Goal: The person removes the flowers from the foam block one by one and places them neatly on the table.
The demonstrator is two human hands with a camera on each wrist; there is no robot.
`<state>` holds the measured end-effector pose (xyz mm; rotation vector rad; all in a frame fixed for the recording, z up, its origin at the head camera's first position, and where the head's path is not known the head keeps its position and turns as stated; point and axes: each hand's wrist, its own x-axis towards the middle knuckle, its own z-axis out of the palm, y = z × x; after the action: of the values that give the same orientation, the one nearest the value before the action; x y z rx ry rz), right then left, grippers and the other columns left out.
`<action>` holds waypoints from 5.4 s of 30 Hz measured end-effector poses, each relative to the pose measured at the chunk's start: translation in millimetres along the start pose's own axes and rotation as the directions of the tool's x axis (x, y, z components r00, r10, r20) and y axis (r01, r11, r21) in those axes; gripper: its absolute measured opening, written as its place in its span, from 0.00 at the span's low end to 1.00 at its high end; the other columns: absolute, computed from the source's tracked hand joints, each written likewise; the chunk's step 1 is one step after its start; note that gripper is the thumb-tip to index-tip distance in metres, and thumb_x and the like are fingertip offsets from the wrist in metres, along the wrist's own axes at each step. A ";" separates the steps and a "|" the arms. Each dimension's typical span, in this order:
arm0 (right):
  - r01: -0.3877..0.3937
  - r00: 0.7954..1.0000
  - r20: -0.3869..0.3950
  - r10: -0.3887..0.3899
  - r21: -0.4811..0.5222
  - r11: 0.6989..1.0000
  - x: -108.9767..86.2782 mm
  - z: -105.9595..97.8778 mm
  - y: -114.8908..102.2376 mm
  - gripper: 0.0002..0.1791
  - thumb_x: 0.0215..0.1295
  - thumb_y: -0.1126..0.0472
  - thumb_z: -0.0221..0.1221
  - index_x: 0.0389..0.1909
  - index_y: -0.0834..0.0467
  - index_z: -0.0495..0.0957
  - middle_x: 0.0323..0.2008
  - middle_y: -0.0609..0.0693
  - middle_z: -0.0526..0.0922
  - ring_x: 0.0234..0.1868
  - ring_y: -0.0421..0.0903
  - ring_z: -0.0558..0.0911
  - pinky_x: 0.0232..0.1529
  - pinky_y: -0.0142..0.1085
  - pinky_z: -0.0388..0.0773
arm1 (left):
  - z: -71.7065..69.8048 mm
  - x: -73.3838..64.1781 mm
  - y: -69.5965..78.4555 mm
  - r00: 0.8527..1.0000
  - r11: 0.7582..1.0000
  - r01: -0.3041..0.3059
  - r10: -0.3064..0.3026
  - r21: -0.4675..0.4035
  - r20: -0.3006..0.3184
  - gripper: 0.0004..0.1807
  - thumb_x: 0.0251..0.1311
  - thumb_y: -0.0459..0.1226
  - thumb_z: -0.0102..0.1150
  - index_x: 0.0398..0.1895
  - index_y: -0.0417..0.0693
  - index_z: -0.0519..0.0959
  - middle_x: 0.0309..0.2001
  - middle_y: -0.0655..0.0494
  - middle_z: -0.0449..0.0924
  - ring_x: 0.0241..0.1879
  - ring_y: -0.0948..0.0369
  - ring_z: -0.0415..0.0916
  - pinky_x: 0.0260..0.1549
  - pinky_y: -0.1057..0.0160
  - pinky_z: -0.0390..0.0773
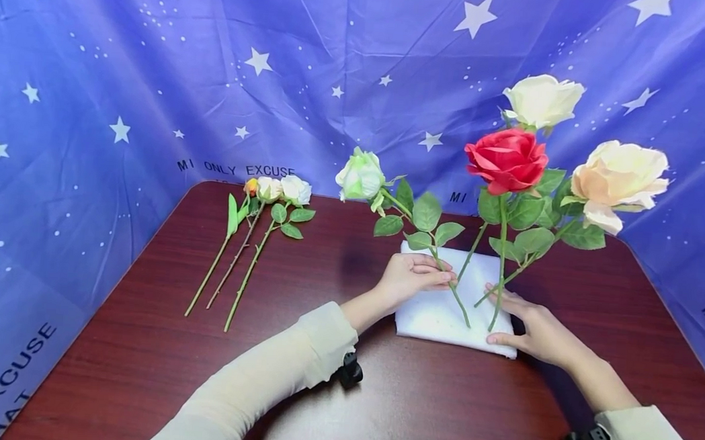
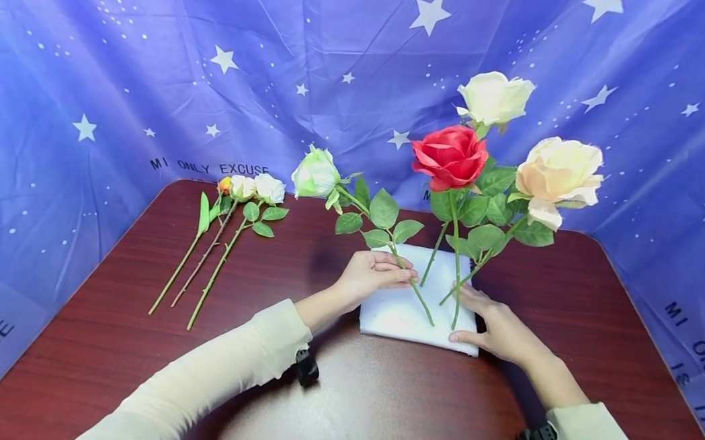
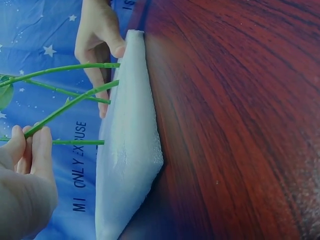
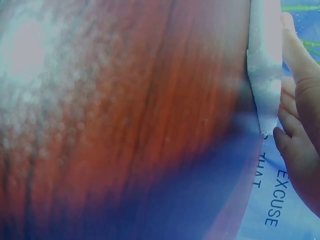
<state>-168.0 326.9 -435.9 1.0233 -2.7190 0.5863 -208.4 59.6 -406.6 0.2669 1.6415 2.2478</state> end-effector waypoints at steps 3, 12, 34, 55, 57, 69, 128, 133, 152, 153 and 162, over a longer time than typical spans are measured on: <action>0.001 1.000 -0.005 -0.001 0.005 1.000 -0.6 1.1 -1.0 0.42 0.41 0.51 0.75 0.57 0.67 0.75 0.58 0.68 0.76 0.66 0.13 0.44 0.62 0.02 0.42 | -0.9 -1.1 -1.9 1.000 1.000 -0.015 0.015 -0.009 -0.014 0.13 0.54 0.23 0.64 0.42 0.23 0.80 0.31 0.44 0.88 0.41 0.48 0.86 0.44 0.60 0.87; 0.018 1.000 -0.014 -0.018 0.005 1.000 -0.1 1.8 1.2 0.41 0.39 0.51 0.75 0.56 0.67 0.76 0.58 0.69 0.76 0.66 0.13 0.45 0.62 0.03 0.43 | -0.8 -4.0 -2.9 0.996 0.996 -0.088 0.088 -0.019 -0.020 0.12 0.53 0.22 0.63 0.41 0.20 0.79 0.36 0.33 0.85 0.34 0.57 0.87 0.44 0.58 0.87; -0.003 1.000 0.001 0.004 -0.026 1.000 4.5 0.0 -1.8 0.39 0.38 0.50 0.75 0.53 0.66 0.78 0.56 0.66 0.79 0.64 0.19 0.53 0.62 0.02 0.42 | -4.3 -4.6 1.4 0.995 0.995 -0.096 0.096 0.002 -0.028 0.12 0.52 0.23 0.65 0.39 0.20 0.80 0.28 0.48 0.88 0.38 0.47 0.86 0.42 0.57 0.88; 0.014 1.000 0.000 -0.014 -0.007 1.000 5.8 0.1 -1.2 0.41 0.38 0.50 0.75 0.54 0.68 0.77 0.56 0.69 0.78 0.63 0.14 0.45 0.62 0.02 0.42 | -2.4 -2.1 -4.1 0.993 0.995 -0.098 0.097 -0.003 -0.062 0.12 0.53 0.23 0.64 0.40 0.20 0.79 0.41 0.25 0.80 0.38 0.46 0.86 0.42 0.58 0.88; 0.015 1.000 0.000 -0.015 -0.004 1.000 5.1 -0.1 -0.6 0.41 0.38 0.50 0.75 0.54 0.68 0.77 0.56 0.69 0.78 0.63 0.13 0.45 0.62 0.02 0.42 | -1.3 -0.8 -6.2 0.995 0.996 -0.085 0.083 -0.021 -0.059 0.13 0.53 0.23 0.64 0.41 0.21 0.79 0.42 0.25 0.80 0.36 0.51 0.87 0.43 0.58 0.88; 0.027 0.999 -0.020 -0.027 0.012 1.000 2.8 1.6 -1.0 0.41 0.37 0.52 0.76 0.53 0.68 0.77 0.55 0.70 0.78 0.65 0.12 0.45 0.63 0.03 0.42 | -4.2 -0.1 -8.5 0.999 1.000 0.010 -0.011 -0.026 -0.037 0.12 0.56 0.24 0.62 0.41 0.21 0.79 0.45 0.26 0.80 0.31 0.62 0.86 0.43 0.62 0.87; 0.009 1.000 -0.020 -0.009 -0.001 1.000 5.9 -1.2 -1.7 0.42 0.39 0.51 0.75 0.57 0.67 0.75 0.59 0.68 0.76 0.66 0.14 0.45 0.61 0.02 0.43 | -9.7 4.1 22.3 0.972 0.973 -0.178 0.151 -0.146 -0.178 0.14 0.54 0.22 0.62 0.42 0.18 0.78 0.39 0.27 0.82 0.27 0.63 0.85 0.41 0.56 0.88; 0.022 0.999 -0.025 -0.021 0.010 1.000 1.9 1.0 -0.9 0.42 0.39 0.51 0.75 0.57 0.68 0.75 0.59 0.69 0.76 0.67 0.14 0.46 0.62 0.02 0.44 | -31.1 -0.9 35.4 0.972 0.980 -0.169 0.148 -0.104 -0.184 0.14 0.54 0.21 0.61 0.43 0.17 0.77 0.35 0.29 0.84 0.27 0.63 0.85 0.42 0.56 0.88; 0.004 1.000 -0.026 -0.004 0.010 1.000 -0.6 2.4 -1.4 0.42 0.39 0.51 0.75 0.57 0.67 0.76 0.59 0.67 0.76 0.66 0.13 0.45 0.61 0.02 0.43 | -146.6 -49.6 75.2 0.979 0.988 0.050 -0.019 0.149 -0.202 0.18 0.57 0.19 0.57 0.51 0.16 0.72 0.26 0.55 0.86 0.29 0.60 0.86 0.42 0.58 0.87; 0.004 1.000 -0.028 -0.004 0.010 1.000 -0.8 2.6 -1.6 0.42 0.39 0.51 0.75 0.57 0.67 0.76 0.58 0.67 0.76 0.66 0.13 0.45 0.62 0.02 0.43 | -150.9 -51.6 77.6 0.978 0.984 0.065 -0.029 0.165 -0.209 0.18 0.57 0.19 0.57 0.51 0.16 0.72 0.26 0.55 0.86 0.29 0.61 0.86 0.42 0.59 0.87; -0.004 1.000 -0.026 0.004 0.011 1.000 -1.6 3.2 -1.1 0.41 0.41 0.52 0.75 0.56 0.69 0.75 0.58 0.68 0.76 0.67 0.13 0.45 0.62 0.02 0.44 | -179.7 -64.3 90.5 0.963 0.932 0.193 -0.120 0.308 -0.242 0.19 0.58 0.20 0.56 0.53 0.18 0.72 0.31 0.52 0.86 0.29 0.65 0.84 0.40 0.62 0.88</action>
<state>-166.2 325.7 -439.0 1.0053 -2.6988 0.6114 -226.3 -148.3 -374.0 -0.0371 2.0756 1.9330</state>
